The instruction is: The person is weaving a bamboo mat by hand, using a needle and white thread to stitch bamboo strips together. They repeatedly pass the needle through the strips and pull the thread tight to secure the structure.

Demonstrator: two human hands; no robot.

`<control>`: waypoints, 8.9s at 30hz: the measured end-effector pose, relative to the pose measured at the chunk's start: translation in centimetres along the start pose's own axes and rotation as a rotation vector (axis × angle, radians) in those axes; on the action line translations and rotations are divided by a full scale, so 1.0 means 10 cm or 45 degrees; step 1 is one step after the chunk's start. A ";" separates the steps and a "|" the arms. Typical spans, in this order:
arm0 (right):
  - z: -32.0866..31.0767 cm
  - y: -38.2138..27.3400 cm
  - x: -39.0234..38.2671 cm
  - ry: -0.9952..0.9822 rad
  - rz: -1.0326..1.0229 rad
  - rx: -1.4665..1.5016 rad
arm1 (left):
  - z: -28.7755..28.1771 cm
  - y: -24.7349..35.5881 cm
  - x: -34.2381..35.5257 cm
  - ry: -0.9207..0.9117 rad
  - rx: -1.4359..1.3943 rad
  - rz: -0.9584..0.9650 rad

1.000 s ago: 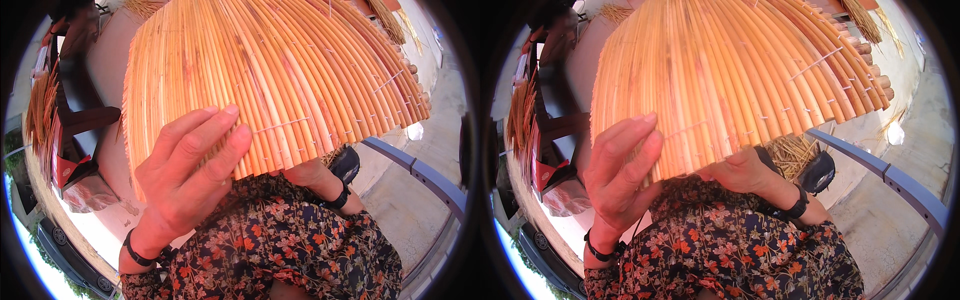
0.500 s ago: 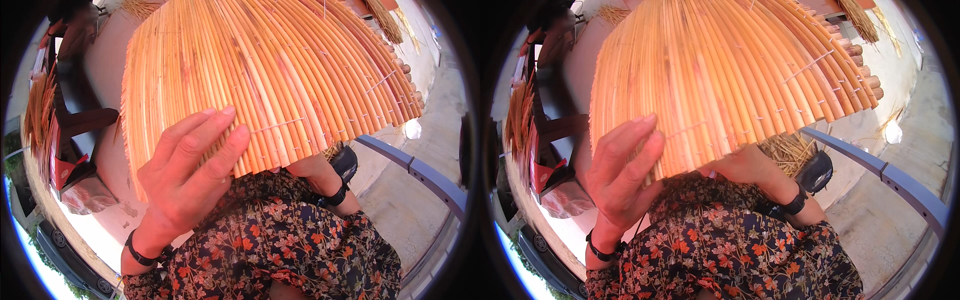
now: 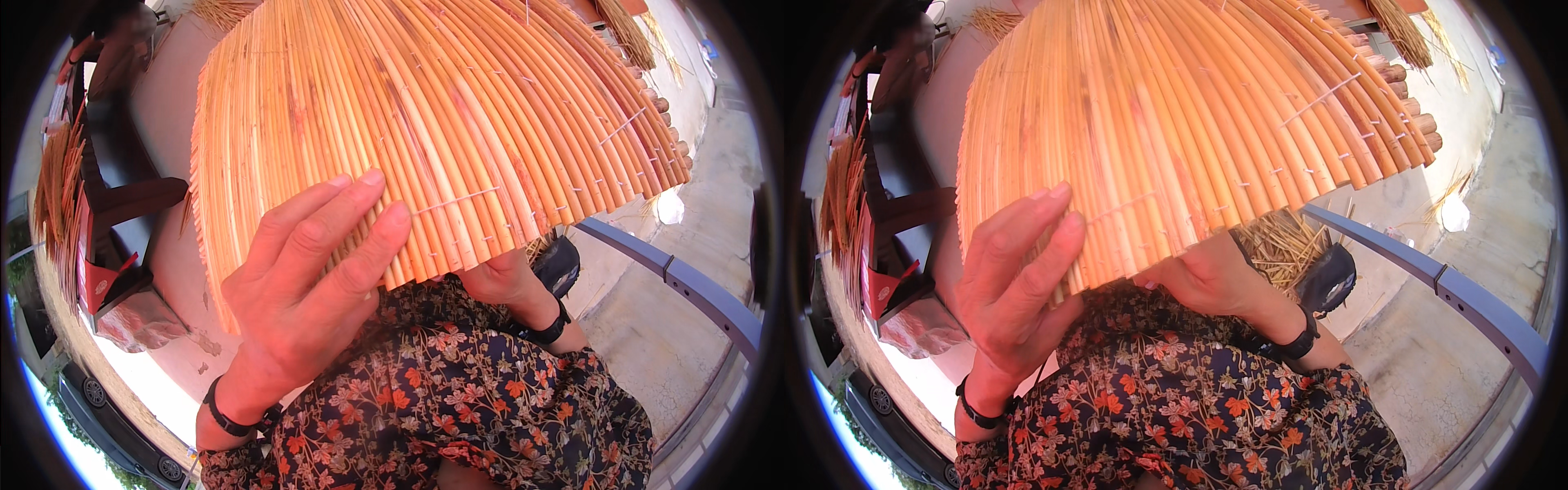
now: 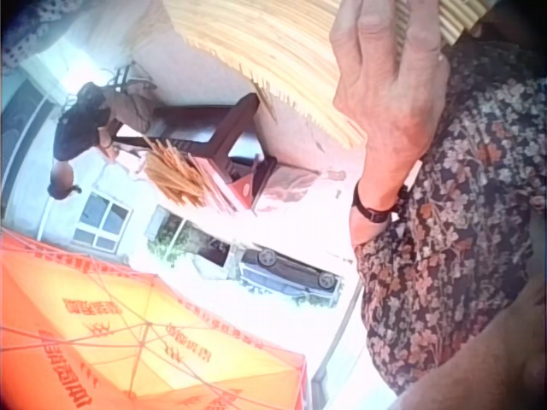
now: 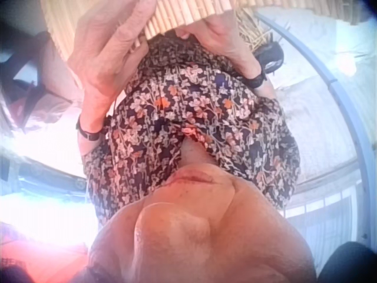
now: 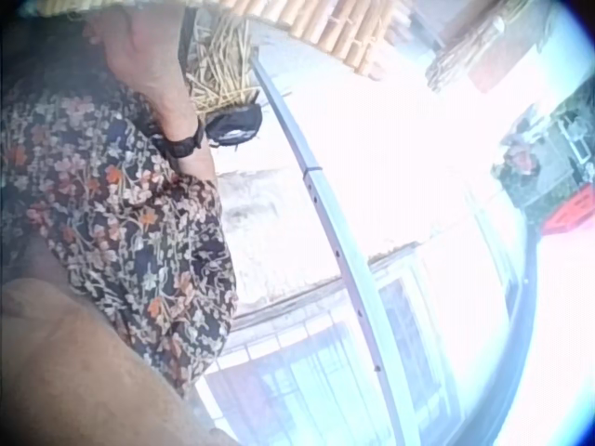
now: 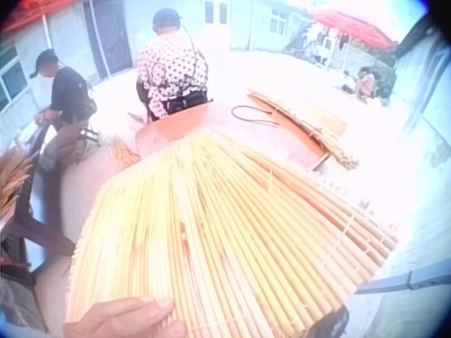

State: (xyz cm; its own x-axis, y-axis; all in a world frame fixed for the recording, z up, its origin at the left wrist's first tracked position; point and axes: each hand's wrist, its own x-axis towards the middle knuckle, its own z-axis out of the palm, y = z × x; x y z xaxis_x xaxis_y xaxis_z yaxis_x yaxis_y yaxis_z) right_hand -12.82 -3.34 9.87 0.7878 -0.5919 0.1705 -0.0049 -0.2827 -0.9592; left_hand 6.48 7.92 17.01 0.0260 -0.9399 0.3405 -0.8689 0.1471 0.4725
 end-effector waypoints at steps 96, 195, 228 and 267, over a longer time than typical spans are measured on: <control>0.05 0.01 0.05 -0.009 0.178 -0.375 | 0.43 -0.42 0.22 0.032 -1.078 -0.404; -0.51 0.03 0.74 -0.740 -0.115 -0.827 | 0.81 -0.29 -0.21 -0.168 0.488 -0.174; -0.32 -0.59 1.24 -0.877 -0.554 -1.117 | 0.38 -0.49 -0.19 0.200 0.612 0.228; -0.48 -1.63 1.71 -0.777 -0.709 -1.099 | -1.13 -0.55 0.62 -0.116 0.138 0.478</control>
State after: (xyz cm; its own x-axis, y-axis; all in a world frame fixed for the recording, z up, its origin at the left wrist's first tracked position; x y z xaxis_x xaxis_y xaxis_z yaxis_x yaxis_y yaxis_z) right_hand -2.21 -12.46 29.47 0.9743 0.1628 0.1558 0.2016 -0.9387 -0.2795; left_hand 17.01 4.79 25.72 -0.3433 -0.8510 0.3974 -0.8567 0.4571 0.2390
